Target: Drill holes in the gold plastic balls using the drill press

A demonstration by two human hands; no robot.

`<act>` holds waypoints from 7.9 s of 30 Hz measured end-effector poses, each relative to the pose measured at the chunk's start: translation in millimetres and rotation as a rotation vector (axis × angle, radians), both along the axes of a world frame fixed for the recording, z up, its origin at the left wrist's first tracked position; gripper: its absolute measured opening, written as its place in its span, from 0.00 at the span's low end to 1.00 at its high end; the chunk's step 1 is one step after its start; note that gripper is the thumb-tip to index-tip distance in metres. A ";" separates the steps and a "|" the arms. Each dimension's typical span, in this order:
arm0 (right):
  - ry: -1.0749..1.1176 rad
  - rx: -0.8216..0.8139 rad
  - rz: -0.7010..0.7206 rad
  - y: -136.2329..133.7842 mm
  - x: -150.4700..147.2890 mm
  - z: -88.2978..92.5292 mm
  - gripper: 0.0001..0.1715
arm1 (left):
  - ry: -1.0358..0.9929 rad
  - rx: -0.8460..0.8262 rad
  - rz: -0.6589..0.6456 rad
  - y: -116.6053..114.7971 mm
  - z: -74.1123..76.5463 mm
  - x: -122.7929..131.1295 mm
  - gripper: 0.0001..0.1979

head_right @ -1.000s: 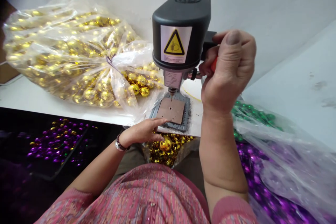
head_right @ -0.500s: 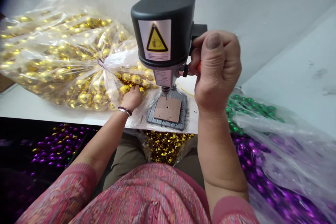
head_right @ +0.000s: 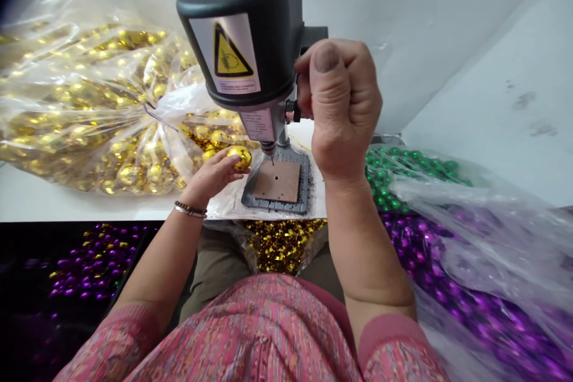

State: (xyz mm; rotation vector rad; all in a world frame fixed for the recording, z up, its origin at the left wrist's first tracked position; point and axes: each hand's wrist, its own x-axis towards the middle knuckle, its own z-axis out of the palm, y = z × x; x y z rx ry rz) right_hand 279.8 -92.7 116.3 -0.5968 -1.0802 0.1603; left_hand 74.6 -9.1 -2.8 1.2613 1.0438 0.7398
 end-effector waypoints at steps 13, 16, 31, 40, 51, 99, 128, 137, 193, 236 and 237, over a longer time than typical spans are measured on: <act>0.232 -0.344 0.157 45.9 23.9 49.0 0.20 | 0.083 -0.078 -0.107 -21.9 -10.5 34.4 0.28; 0.252 -0.360 0.185 50.1 26.1 49.7 0.20 | 0.179 -0.037 -0.084 -22.0 -11.2 39.1 0.32; 0.236 -0.374 0.181 47.7 24.8 47.0 0.21 | 0.642 0.524 -0.241 -27.1 -2.1 59.5 0.32; 0.117 -0.227 0.136 27.2 19.2 35.7 0.18 | 0.537 0.373 -0.247 -28.8 -6.8 58.9 0.33; -0.078 -0.191 -0.105 -28.3 0.2 -38.7 0.15 | 0.499 0.419 -0.255 -26.8 -16.0 57.3 0.30; 0.304 -0.183 0.033 25.6 -0.1 41.6 0.18 | 0.681 0.508 -0.365 -46.4 -0.9 -6.7 0.23; 0.223 -0.346 0.119 44.3 22.4 47.2 0.19 | -0.176 -0.201 -0.110 -30.0 -25.2 20.0 0.25; 0.219 -0.337 0.167 46.2 24.5 44.5 0.20 | -0.019 -0.130 -0.118 -30.1 -18.2 36.4 0.19; -0.103 0.130 -0.183 -11.2 -3.7 -62.1 0.13 | 0.351 0.371 -0.294 -25.7 -21.3 55.9 0.26; 0.076 -0.018 -0.028 0.4 -6.9 10.5 0.17 | 0.888 0.519 0.227 7.5 0.3 -0.1 0.20; 0.080 -0.021 -0.034 -0.1 -6.9 9.9 0.17 | 0.946 0.521 0.244 15.1 0.0 1.5 0.21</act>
